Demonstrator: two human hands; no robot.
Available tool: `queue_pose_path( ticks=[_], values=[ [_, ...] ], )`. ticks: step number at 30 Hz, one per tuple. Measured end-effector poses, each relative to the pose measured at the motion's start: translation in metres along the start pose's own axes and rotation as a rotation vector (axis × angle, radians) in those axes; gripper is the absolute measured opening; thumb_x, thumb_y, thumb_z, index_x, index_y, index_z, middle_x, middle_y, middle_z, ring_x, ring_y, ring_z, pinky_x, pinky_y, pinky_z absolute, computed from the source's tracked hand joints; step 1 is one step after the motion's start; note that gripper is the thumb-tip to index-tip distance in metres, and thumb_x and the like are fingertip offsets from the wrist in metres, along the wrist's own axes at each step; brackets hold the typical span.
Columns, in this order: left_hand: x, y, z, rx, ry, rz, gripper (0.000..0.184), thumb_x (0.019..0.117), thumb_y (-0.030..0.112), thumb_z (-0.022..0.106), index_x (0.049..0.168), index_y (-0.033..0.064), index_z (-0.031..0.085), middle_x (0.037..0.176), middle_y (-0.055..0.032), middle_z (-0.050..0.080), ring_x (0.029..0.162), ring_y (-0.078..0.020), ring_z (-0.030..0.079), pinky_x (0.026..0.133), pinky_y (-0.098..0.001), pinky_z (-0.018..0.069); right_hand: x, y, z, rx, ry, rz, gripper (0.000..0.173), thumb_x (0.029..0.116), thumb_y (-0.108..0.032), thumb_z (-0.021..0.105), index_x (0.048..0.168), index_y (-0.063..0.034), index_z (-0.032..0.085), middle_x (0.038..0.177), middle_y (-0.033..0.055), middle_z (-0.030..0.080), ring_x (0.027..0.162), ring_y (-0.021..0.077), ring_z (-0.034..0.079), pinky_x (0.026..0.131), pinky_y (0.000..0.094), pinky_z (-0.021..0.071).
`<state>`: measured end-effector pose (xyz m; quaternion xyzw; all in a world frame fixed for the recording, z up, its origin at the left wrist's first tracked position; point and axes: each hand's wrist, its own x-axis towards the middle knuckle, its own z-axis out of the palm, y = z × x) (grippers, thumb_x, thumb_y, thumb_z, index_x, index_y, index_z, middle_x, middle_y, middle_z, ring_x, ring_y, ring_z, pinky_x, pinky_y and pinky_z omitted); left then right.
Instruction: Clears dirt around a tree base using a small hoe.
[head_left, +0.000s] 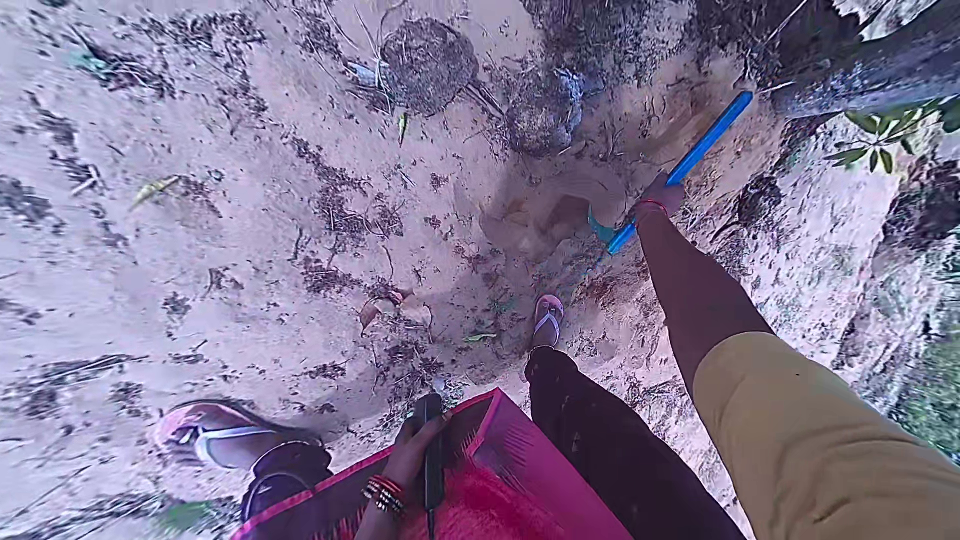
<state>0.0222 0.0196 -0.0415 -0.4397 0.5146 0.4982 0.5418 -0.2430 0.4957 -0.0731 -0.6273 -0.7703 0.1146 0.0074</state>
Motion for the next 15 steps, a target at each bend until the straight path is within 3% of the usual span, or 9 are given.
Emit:
queue_pose_path(
  ticks=[6, 9, 15],
  values=[
    [-0.002, -0.001, 0.0, 0.002, -0.03, 0.016, 0.05, 0.0966, 0.029, 0.059, 0.133, -0.0019, 0.046, 0.089, -0.0086, 0.062, 0.07, -0.0131, 0.063, 0.063, -0.0324, 0.0551, 0.072, -0.051, -0.074, 0.047, 0.139, -0.082, 0.05, 0.1093, -0.034, 0.045, 0.143, 0.0023, 0.053, 0.138, 0.0196, 0.063, 0.131, 0.0273, 0.059, 0.109, 0.0411, 0.0469],
    [-0.003, -0.002, 0.0, 0.002, -0.021, 0.028, 0.051, 0.0963, 0.029, 0.06, 0.134, -0.0023, 0.046, 0.091, -0.0092, 0.063, 0.073, -0.0129, 0.064, 0.066, -0.0327, 0.0555, 0.068, -0.044, -0.082, -0.018, 0.159, -0.161, 0.053, 0.1094, -0.036, 0.046, 0.145, 0.0024, 0.05, 0.137, 0.0205, 0.064, 0.13, 0.028, 0.061, 0.109, 0.0413, 0.0467],
    [-0.006, 0.001, -0.002, -0.034, -0.013, 0.042, 0.048, 0.0981, 0.026, 0.058, 0.136, -0.0008, 0.045, 0.093, -0.0082, 0.061, 0.075, -0.011, 0.063, 0.068, -0.0304, 0.0547, 0.059, -0.013, -0.084, -0.089, 0.051, -0.122, 0.05, 0.1095, -0.035, 0.045, 0.143, 0.0028, 0.052, 0.137, 0.0232, 0.062, 0.129, 0.0312, 0.06, 0.107, 0.0464, 0.0469]
  ],
)
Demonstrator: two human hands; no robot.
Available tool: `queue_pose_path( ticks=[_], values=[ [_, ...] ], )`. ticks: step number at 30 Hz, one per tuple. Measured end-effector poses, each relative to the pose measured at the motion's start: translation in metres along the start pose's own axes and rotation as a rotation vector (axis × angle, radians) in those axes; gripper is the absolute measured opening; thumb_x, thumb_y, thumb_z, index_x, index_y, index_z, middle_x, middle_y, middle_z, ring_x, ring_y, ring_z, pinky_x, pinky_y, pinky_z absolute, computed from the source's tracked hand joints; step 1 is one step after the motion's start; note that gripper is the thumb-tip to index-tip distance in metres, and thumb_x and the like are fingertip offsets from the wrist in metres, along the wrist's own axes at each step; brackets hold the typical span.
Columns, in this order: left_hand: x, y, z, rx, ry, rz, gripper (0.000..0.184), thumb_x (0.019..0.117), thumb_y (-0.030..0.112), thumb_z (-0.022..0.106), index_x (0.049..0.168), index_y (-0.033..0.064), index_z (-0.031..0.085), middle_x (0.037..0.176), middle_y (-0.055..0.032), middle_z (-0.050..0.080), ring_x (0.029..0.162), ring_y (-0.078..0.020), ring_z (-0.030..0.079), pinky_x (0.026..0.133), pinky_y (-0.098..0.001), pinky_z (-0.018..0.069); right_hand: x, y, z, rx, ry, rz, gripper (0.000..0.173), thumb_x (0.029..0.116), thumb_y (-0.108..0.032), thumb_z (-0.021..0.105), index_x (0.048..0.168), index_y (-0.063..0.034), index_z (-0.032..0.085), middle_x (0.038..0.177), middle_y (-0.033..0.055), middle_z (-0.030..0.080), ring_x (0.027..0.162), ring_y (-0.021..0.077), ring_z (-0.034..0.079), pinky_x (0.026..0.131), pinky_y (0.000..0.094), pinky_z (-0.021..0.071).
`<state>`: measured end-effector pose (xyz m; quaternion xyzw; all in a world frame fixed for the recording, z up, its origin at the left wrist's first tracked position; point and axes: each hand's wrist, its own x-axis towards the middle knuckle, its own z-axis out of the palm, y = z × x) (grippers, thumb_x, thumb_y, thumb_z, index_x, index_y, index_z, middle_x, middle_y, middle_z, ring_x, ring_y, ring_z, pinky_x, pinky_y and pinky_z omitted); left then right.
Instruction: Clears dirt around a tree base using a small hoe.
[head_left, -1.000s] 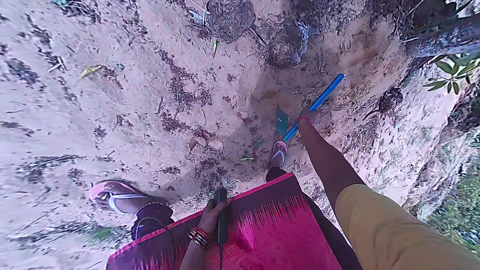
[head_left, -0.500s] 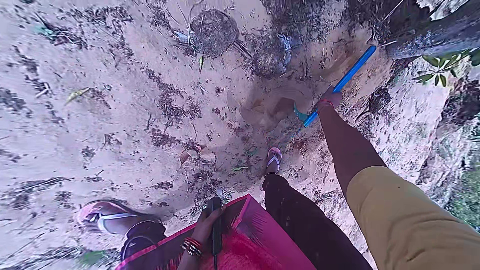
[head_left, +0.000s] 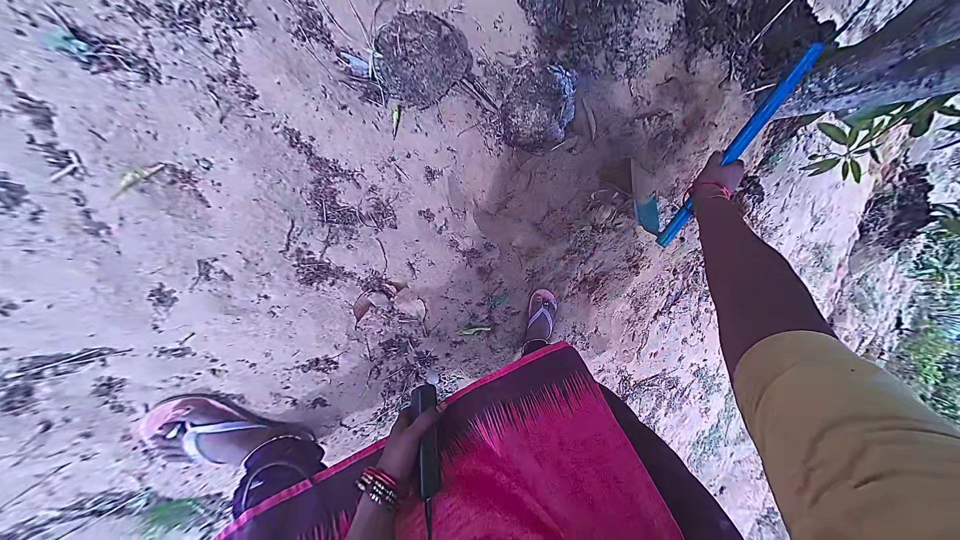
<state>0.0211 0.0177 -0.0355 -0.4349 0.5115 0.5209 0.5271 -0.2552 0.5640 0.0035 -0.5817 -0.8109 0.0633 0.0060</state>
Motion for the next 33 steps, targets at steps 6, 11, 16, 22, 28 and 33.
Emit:
queue_pose_path(
  ticks=[6, 11, 16, 22, 28, 33],
  values=[
    [0.001, -0.004, 0.002, 0.046, -0.01, -0.003, 0.052, 0.0961, 0.026, 0.062, 0.136, -0.0029, 0.043, 0.091, -0.0088, 0.063, 0.071, -0.0115, 0.064, 0.064, -0.0305, 0.0562, -0.047, 0.077, 0.03, 0.013, -0.202, 0.04, 0.05, 0.1083, -0.036, 0.049, 0.137, 0.005, 0.055, 0.117, 0.0264, 0.065, 0.105, 0.0369, 0.066, 0.092, 0.0545, 0.051],
    [0.007, -0.014, 0.001, 0.145, 0.011, -0.031, 0.06, 0.091, 0.03, 0.063, 0.137, -0.0038, 0.044, 0.096, -0.0117, 0.064, 0.078, -0.0159, 0.065, 0.071, -0.0368, 0.0561, -0.12, 0.134, 0.111, 0.022, -0.335, 0.154, 0.048, 0.1076, -0.034, 0.052, 0.136, 0.0043, 0.055, 0.118, 0.028, 0.066, 0.108, 0.0395, 0.066, 0.094, 0.0565, 0.0515],
    [0.009, -0.014, 0.015, 0.183, 0.053, -0.084, 0.061, 0.0923, 0.028, 0.064, 0.14, -0.0031, 0.042, 0.103, -0.0142, 0.063, 0.083, -0.0167, 0.064, 0.075, -0.0379, 0.0555, -0.148, 0.149, 0.165, 0.048, -0.239, 0.295, 0.048, 0.1079, -0.039, 0.051, 0.136, -0.0006, 0.059, 0.123, 0.0242, 0.068, 0.118, 0.0372, 0.065, 0.1, 0.0536, 0.0506],
    [0.019, -0.022, 0.016, 0.177, 0.08, -0.12, 0.062, 0.0922, 0.03, 0.065, 0.139, -0.0037, 0.042, 0.103, -0.0161, 0.064, 0.083, -0.0192, 0.065, 0.075, -0.0404, 0.0558, -0.089, 0.131, 0.143, 0.074, -0.196, 0.093, 0.046, 0.1078, -0.036, 0.052, 0.131, 0.0032, 0.061, 0.114, 0.0264, 0.069, 0.109, 0.0392, 0.067, 0.095, 0.0557, 0.0504],
    [0.03, -0.017, 0.02, 0.166, 0.083, -0.128, 0.059, 0.0948, 0.028, 0.064, 0.14, -0.0036, 0.044, 0.105, -0.019, 0.065, 0.085, -0.0235, 0.066, 0.075, -0.0441, 0.0562, -0.011, 0.059, 0.073, 0.077, -0.059, -0.055, 0.049, 0.1086, -0.037, 0.049, 0.137, 0.0028, 0.057, 0.124, 0.0244, 0.068, 0.118, 0.0356, 0.065, 0.103, 0.051, 0.049],
    [0.029, -0.002, 0.022, 0.186, 0.059, -0.089, 0.06, 0.0951, 0.03, 0.063, 0.14, -0.0041, 0.042, 0.107, -0.0194, 0.063, 0.087, -0.0231, 0.065, 0.077, -0.0443, 0.0552, 0.066, -0.032, -0.035, 0.064, 0.119, -0.06, 0.051, 0.1081, -0.035, 0.049, 0.143, 0.002, 0.054, 0.137, 0.0206, 0.063, 0.131, 0.028, 0.059, 0.109, 0.0426, 0.0451]
  ],
)
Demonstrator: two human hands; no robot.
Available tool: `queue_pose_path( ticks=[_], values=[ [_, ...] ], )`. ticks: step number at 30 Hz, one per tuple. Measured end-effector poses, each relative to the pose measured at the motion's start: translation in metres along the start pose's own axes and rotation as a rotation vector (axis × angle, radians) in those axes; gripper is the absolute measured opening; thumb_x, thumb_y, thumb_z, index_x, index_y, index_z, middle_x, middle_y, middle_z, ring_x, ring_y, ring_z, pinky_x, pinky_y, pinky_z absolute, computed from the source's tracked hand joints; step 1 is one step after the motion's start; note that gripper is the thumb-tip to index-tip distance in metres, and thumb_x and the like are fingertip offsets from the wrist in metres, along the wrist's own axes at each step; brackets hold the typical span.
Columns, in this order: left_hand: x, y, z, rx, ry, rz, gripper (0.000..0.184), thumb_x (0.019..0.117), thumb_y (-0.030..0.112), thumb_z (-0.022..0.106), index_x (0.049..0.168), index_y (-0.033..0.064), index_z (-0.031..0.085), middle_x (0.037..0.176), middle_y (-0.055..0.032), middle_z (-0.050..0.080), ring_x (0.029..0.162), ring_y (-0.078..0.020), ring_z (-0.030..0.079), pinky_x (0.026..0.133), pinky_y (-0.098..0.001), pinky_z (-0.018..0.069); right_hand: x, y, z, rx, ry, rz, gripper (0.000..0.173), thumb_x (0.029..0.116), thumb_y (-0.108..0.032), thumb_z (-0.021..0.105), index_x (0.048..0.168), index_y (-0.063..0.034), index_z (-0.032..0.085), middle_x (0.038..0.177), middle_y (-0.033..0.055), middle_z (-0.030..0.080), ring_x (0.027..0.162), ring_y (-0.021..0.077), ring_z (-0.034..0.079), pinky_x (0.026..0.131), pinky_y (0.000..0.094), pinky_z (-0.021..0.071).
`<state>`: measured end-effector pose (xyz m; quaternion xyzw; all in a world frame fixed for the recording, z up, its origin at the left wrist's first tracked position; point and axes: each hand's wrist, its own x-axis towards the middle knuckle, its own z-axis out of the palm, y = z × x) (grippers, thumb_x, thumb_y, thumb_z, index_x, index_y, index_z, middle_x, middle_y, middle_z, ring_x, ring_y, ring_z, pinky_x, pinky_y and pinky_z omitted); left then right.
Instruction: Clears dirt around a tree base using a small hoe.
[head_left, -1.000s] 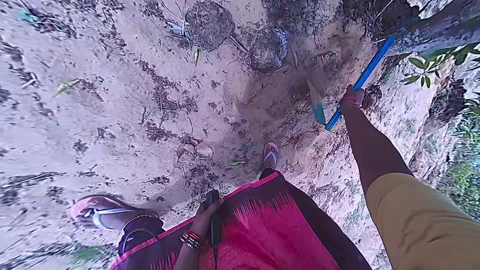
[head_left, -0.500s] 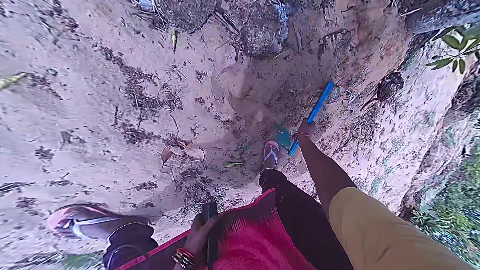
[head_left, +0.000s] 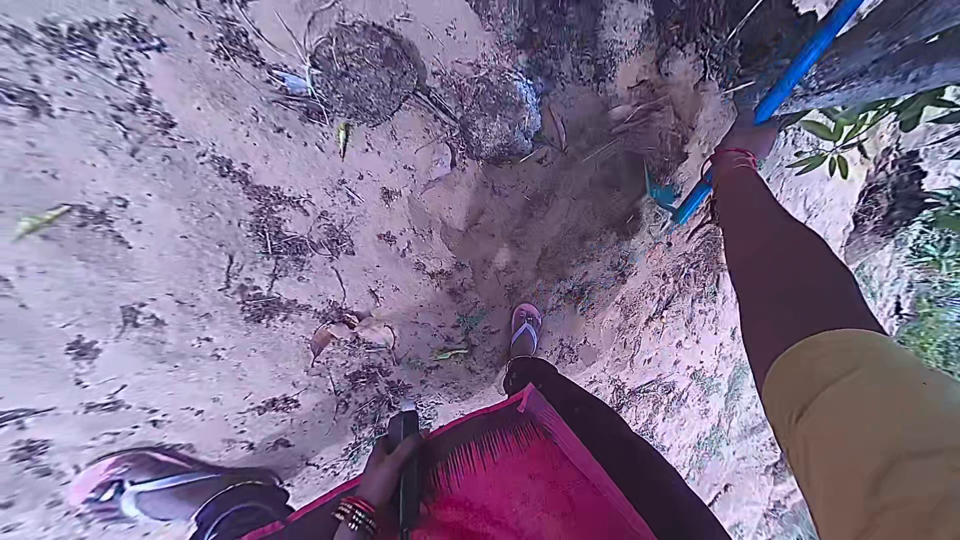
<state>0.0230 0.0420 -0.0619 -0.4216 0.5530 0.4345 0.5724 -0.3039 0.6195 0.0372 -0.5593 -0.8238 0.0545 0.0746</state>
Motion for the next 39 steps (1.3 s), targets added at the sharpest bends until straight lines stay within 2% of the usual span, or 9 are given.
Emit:
queue_pose_path(
  ticks=[4, 7, 11, 16, 22, 25, 27, 29, 39],
  values=[
    [-0.003, 0.009, 0.002, 0.01, -0.036, 0.051, 0.062, 0.0949, 0.029, 0.063, 0.142, -0.0042, 0.042, 0.113, -0.0219, 0.063, 0.094, -0.0252, 0.064, 0.083, -0.0462, 0.0536, 0.043, -0.047, -0.052, -0.091, 0.005, -0.01, 0.051, 0.1085, -0.032, 0.047, 0.144, 0.0045, 0.052, 0.145, 0.0205, 0.058, 0.137, 0.0264, 0.055, 0.112, 0.0411, 0.0434],
    [-0.008, 0.011, -0.003, -0.022, -0.049, 0.079, 0.06, 0.0963, 0.027, 0.063, 0.142, -0.005, 0.042, 0.109, -0.0183, 0.064, 0.088, -0.0197, 0.064, 0.08, -0.0412, 0.0545, 0.034, -0.026, -0.045, -0.05, -0.089, -0.058, 0.051, 0.1079, -0.036, 0.048, 0.14, 0.0032, 0.054, 0.128, 0.0214, 0.063, 0.114, 0.0295, 0.063, 0.097, 0.0479, 0.0499],
    [-0.01, 0.01, -0.009, -0.07, -0.037, 0.063, 0.058, 0.0966, 0.028, 0.063, 0.14, -0.0042, 0.043, 0.106, -0.0179, 0.063, 0.086, -0.0197, 0.064, 0.078, -0.0409, 0.0547, -0.051, 0.015, -0.008, 0.155, -0.335, -0.008, 0.036, 0.1068, -0.035, 0.051, 0.123, -0.0037, 0.055, 0.08, 0.0034, 0.054, 0.062, 0.0149, 0.054, 0.061, 0.0359, 0.0514],
    [-0.01, 0.003, -0.018, -0.082, -0.067, 0.045, 0.059, 0.0975, 0.026, 0.064, 0.142, -0.0054, 0.042, 0.114, -0.0236, 0.063, 0.095, -0.0269, 0.064, 0.084, -0.0466, 0.0538, -0.191, 0.024, 0.046, 0.335, -0.58, 0.185, 0.02, 0.1051, -0.021, 0.055, 0.115, -0.0034, 0.053, 0.07, 0.0009, 0.052, 0.049, 0.0088, 0.051, 0.047, 0.025, 0.048],
    [-0.016, 0.006, -0.035, -0.107, -0.062, 0.049, 0.059, 0.0963, 0.029, 0.065, 0.139, -0.0059, 0.043, 0.103, -0.0185, 0.063, 0.085, -0.0216, 0.064, 0.078, -0.0423, 0.055, -0.274, -0.023, 0.114, 0.501, -0.637, 0.337, 0.027, 0.1065, -0.023, 0.053, 0.126, -0.0047, 0.051, 0.085, 0.0056, 0.051, 0.06, 0.0127, 0.051, 0.054, 0.0284, 0.0482],
    [-0.022, 0.015, -0.042, -0.118, -0.071, 0.05, 0.058, 0.096, 0.028, 0.066, 0.138, -0.0058, 0.043, 0.101, -0.017, 0.063, 0.082, -0.0199, 0.064, 0.075, -0.0401, 0.0554, -0.298, -0.051, 0.152, 0.442, -0.577, 0.377, 0.039, 0.1072, -0.029, 0.053, 0.137, -0.0035, 0.05, 0.104, 0.0142, 0.056, 0.084, 0.0227, 0.057, 0.072, 0.0402, 0.0508],
    [-0.023, 0.024, -0.045, -0.1, -0.086, 0.056, 0.06, 0.0941, 0.029, 0.067, 0.137, -0.006, 0.043, 0.101, -0.0171, 0.063, 0.082, -0.0202, 0.064, 0.075, -0.0404, 0.0547, -0.307, -0.071, 0.172, 0.362, -0.507, 0.361, 0.046, 0.1081, -0.03, 0.053, 0.143, -0.0006, 0.051, 0.13, 0.0239, 0.062, 0.117, 0.0333, 0.062, 0.098, 0.0501, 0.0513],
    [-0.026, 0.029, -0.049, -0.08, -0.088, 0.054, 0.061, 0.0922, 0.029, 0.069, 0.136, -0.0052, 0.044, 0.098, -0.0154, 0.062, 0.08, -0.0188, 0.063, 0.073, -0.0388, 0.0543, -0.308, -0.085, 0.183, 0.301, -0.483, 0.344, 0.046, 0.1083, -0.029, 0.052, 0.145, -0.001, 0.05, 0.137, 0.0242, 0.06, 0.128, 0.0345, 0.059, 0.106, 0.0494, 0.0479],
    [-0.022, 0.039, -0.071, -0.07, -0.03, -0.001, 0.062, 0.0924, 0.03, 0.069, 0.137, -0.0051, 0.044, 0.102, -0.0177, 0.06, 0.083, -0.0217, 0.061, 0.075, -0.0421, 0.0527, -0.205, -0.105, 0.156, 0.487, -0.217, 0.145, 0.044, 0.107, -0.031, 0.054, 0.14, -0.0023, 0.055, 0.11, 0.0184, 0.067, 0.093, 0.0262, 0.066, 0.083, 0.0439, 0.055]
  ],
)
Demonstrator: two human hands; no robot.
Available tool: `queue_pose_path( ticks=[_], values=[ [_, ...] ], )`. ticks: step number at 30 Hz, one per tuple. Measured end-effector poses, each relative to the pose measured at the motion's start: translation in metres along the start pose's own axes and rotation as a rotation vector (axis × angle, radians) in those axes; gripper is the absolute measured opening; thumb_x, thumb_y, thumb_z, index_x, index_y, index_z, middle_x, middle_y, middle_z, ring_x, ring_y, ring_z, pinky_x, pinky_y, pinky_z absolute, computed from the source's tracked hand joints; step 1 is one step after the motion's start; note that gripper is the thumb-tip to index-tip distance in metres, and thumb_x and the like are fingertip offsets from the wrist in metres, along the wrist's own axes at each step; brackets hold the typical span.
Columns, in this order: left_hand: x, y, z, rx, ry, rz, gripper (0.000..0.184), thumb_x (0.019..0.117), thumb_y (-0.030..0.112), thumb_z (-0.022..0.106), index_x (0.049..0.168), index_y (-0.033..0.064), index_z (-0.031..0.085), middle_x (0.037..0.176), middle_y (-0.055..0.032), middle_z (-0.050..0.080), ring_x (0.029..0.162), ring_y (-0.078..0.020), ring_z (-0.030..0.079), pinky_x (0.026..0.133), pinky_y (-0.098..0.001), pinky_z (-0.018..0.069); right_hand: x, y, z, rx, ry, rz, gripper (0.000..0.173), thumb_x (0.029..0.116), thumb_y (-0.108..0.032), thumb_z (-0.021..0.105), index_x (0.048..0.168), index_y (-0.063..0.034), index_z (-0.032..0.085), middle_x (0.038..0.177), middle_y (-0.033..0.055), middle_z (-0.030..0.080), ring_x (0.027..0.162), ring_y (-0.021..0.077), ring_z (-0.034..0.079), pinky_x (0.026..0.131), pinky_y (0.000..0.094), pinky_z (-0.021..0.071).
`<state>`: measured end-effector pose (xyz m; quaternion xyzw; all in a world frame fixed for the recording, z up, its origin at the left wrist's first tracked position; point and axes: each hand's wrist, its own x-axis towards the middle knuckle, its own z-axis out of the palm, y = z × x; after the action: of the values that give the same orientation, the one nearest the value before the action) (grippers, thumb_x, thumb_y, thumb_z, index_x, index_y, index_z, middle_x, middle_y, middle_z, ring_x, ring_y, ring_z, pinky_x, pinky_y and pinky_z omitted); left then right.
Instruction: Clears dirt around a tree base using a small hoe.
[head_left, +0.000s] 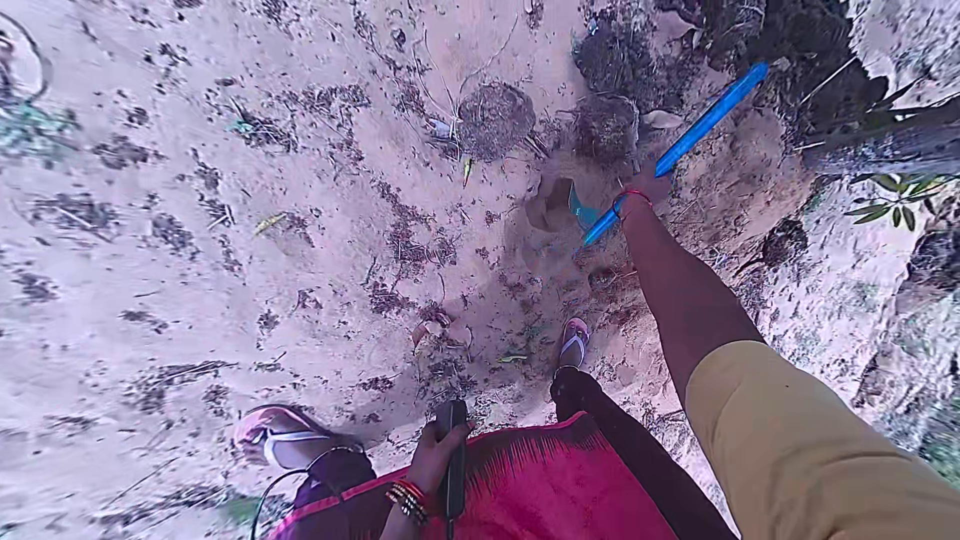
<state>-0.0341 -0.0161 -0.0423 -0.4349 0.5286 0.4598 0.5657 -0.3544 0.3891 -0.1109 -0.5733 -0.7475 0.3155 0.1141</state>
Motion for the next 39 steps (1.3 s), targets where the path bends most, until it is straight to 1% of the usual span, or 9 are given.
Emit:
queue_pose_path(
  ticks=[5, 13, 18, 20, 23, 30, 34, 37, 39],
  values=[
    [-0.002, 0.003, 0.007, -0.006, -0.021, -0.002, 0.062, 0.0934, 0.03, 0.069, 0.138, -0.0052, 0.043, 0.104, -0.0189, 0.06, 0.084, -0.0224, 0.061, 0.076, -0.0424, 0.0524, 0.076, -0.115, -0.059, -0.195, 0.163, -0.099, 0.05, 0.1079, -0.034, 0.05, 0.146, -0.0019, 0.052, 0.137, 0.0177, 0.063, 0.128, 0.0259, 0.06, 0.105, 0.0417, 0.0486],
    [-0.001, 0.009, 0.012, -0.044, -0.033, -0.006, 0.06, 0.0941, 0.028, 0.068, 0.137, -0.0054, 0.043, 0.102, -0.0182, 0.06, 0.082, -0.0216, 0.059, 0.075, -0.0419, 0.0516, 0.13, -0.133, -0.121, -0.369, 0.168, -0.15, 0.056, 0.1023, -0.03, 0.058, 0.148, -0.0009, 0.047, 0.133, 0.0177, 0.062, 0.118, 0.0252, 0.064, 0.098, 0.0422, 0.0519],
    [-0.001, 0.006, 0.01, -0.07, -0.046, -0.001, 0.06, 0.0951, 0.028, 0.069, 0.138, -0.0062, 0.044, 0.108, -0.0217, 0.06, 0.089, -0.0257, 0.06, 0.079, -0.0455, 0.0515, 0.094, -0.094, -0.126, -0.485, 0.023, -0.041, 0.052, 0.1042, -0.031, 0.056, 0.142, 0.0044, 0.052, 0.136, 0.0233, 0.058, 0.122, 0.0303, 0.06, 0.101, 0.0478, 0.0484],
    [-0.003, 0.006, 0.009, -0.069, -0.059, -0.003, 0.062, 0.0948, 0.029, 0.07, 0.139, -0.0063, 0.044, 0.11, -0.0223, 0.06, 0.09, -0.0261, 0.06, 0.081, -0.0454, 0.0515, 0.072, -0.08, -0.117, -0.424, -0.045, -0.035, 0.046, 0.1031, -0.031, 0.057, 0.137, 0.0001, 0.055, 0.119, 0.0182, 0.062, 0.102, 0.0265, 0.062, 0.089, 0.0466, 0.0514],
    [-0.005, 0.008, 0.004, -0.094, -0.077, 0.01, 0.062, 0.0957, 0.028, 0.069, 0.139, -0.0067, 0.043, 0.112, -0.0233, 0.06, 0.094, -0.0274, 0.061, 0.084, -0.0459, 0.0513, 0.015, -0.077, -0.087, -0.214, -0.244, -0.02, 0.027, 0.1069, -0.029, 0.052, 0.123, -0.0067, 0.051, 0.079, 0.0006, 0.05, 0.058, 0.01, 0.051, 0.056, 0.0285, 0.0502],
    [-0.01, 0.009, -0.013, -0.178, -0.07, 0.06, 0.061, 0.0955, 0.027, 0.069, 0.139, -0.007, 0.044, 0.113, -0.0243, 0.06, 0.095, -0.028, 0.061, 0.085, -0.0465, 0.0513, -0.125, -0.082, -0.018, 0.025, -0.558, 0.127, 0.056, 0.1067, -0.008, 0.051, 0.155, -0.0113, 0.023, 0.112, 0.0146, 0.052, 0.075, 0.0187, 0.061, 0.063, 0.0323, 0.0562],
    [-0.013, 0.005, -0.019, -0.223, -0.091, 0.081, 0.061, 0.0954, 0.027, 0.07, 0.139, -0.0065, 0.044, 0.112, -0.0221, 0.06, 0.093, -0.0259, 0.061, 0.084, -0.0443, 0.0517, -0.193, -0.061, 0.019, 0.222, -0.539, 0.142, 0.065, 0.0994, 0.001, 0.06, 0.151, -0.0101, 0.021, 0.098, 0.0139, 0.055, 0.067, 0.0195, 0.063, 0.059, 0.0336, 0.0584],
    [-0.013, -0.005, -0.022, -0.251, -0.11, 0.062, 0.062, 0.095, 0.027, 0.071, 0.139, -0.0068, 0.044, 0.114, -0.0234, 0.061, 0.096, -0.0273, 0.062, 0.086, -0.0456, 0.0519, -0.211, -0.015, 0.052, 0.04, -0.564, 0.048, 0.097, 0.0983, -0.006, 0.069, 0.165, -0.0212, 0.0, 0.155, 0.0243, 0.04, 0.123, 0.0371, 0.059, 0.094, 0.0528, 0.0561],
    [-0.013, -0.011, -0.023, -0.273, -0.115, 0.046, 0.062, 0.0954, 0.027, 0.071, 0.139, -0.0072, 0.042, 0.114, -0.0235, 0.06, 0.095, -0.027, 0.061, 0.086, -0.045, 0.0516, -0.216, 0.01, 0.066, -0.26, -0.577, -0.079, 0.089, 0.1014, -0.017, 0.066, 0.167, -0.0178, 0.006, 0.15, 0.0308, 0.046, 0.119, 0.0438, 0.063, 0.091, 0.0581, 0.0559]
  ],
)
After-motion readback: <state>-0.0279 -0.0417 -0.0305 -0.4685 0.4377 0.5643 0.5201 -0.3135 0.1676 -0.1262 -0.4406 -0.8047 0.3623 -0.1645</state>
